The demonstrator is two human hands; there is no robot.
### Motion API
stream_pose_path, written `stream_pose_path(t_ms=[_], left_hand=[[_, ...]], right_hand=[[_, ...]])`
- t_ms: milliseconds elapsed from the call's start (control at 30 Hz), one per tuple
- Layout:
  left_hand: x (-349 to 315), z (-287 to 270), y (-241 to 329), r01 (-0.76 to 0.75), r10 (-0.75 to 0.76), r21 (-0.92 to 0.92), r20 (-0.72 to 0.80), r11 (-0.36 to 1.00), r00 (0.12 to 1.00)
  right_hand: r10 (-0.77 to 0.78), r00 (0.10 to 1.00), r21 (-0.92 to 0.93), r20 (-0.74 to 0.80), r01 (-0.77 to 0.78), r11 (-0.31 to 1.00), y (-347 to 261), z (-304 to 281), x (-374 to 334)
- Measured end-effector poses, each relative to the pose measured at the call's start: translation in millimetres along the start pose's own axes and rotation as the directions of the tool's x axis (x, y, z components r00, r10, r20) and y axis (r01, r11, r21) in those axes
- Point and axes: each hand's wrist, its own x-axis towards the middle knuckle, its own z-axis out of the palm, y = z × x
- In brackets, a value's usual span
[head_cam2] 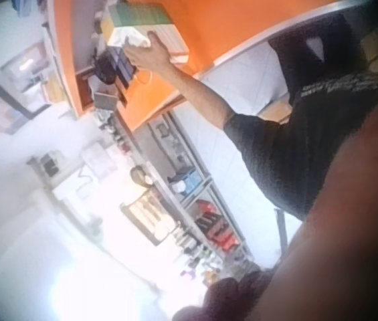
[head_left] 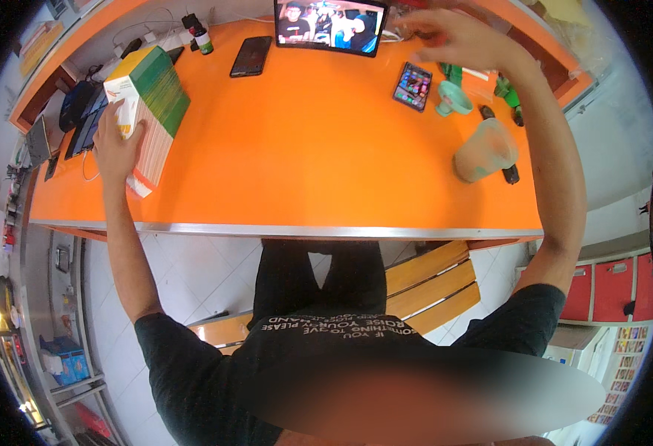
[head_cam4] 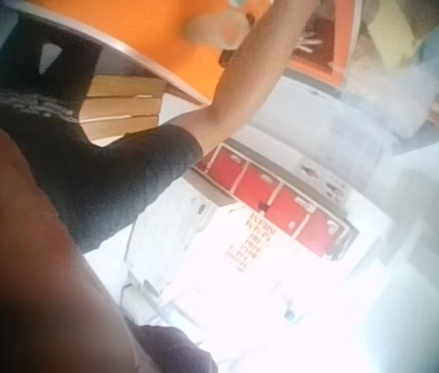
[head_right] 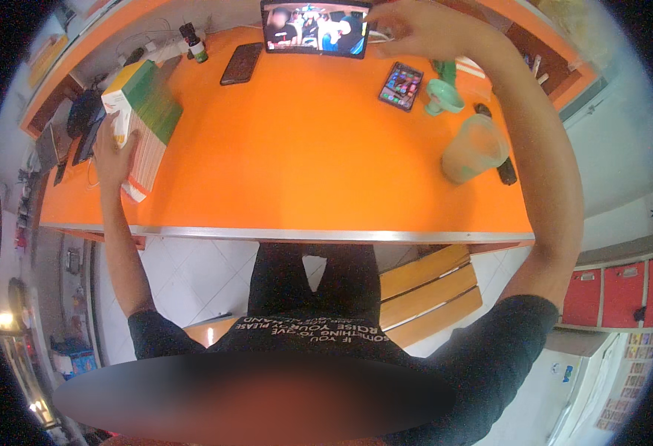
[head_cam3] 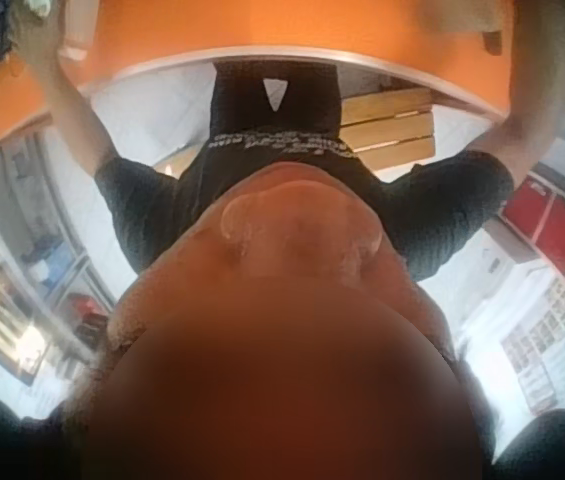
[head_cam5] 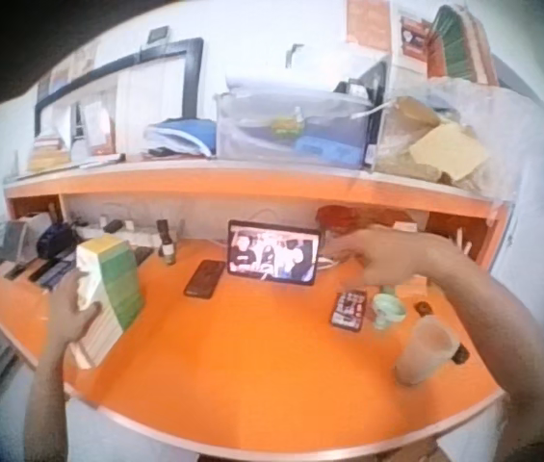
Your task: The person sits on the floor and assembles small, colorful paper boxes from flat sheets. They fold the paper along pre-printed creases, tuck the flaps into slots, and form the box shape by hand. The process is repeated for multiple boxes, which are then placed on the floor.
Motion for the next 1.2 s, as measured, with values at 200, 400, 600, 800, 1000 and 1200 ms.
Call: stream_pose_path(t_ms=[200,400,600,800,1000,1200], left_hand=[[5,12,-11,-0.059,0.060,0.020,-0.052,0.998,0.997],[-6,-1,-1,-0.031,0.031,0.027,-0.005,0.999,1.000],[-7,5,6,0.035,-0.035,-0.023,0.004,0.999,0.999],[-4,-3,3,0.050,-0.050,0.006,0.020,0.999,0.999],[-3,-3,0,0.031,-0.031,0.029,0.018,0.999,0.999],[-6,-9,3,0.057,-0.059,0.057,0.036,0.997,0.998]], right_hand=[[0.089,0.992,-0.193,-0.092,-0.105,0.976,70,46,171],[0.380,0.918,-0.232,-0.114,-0.396,0.889,204,92,218],[0.540,0.837,-0.215,-0.084,-0.544,0.811,273,94,214],[0.572,0.813,-0.139,-0.108,-0.582,0.801,285,88,211],[0.533,0.830,-0.049,-0.165,-0.547,0.836,261,80,204],[0.407,0.886,-0.016,-0.221,-0.421,0.907,202,73,254]])
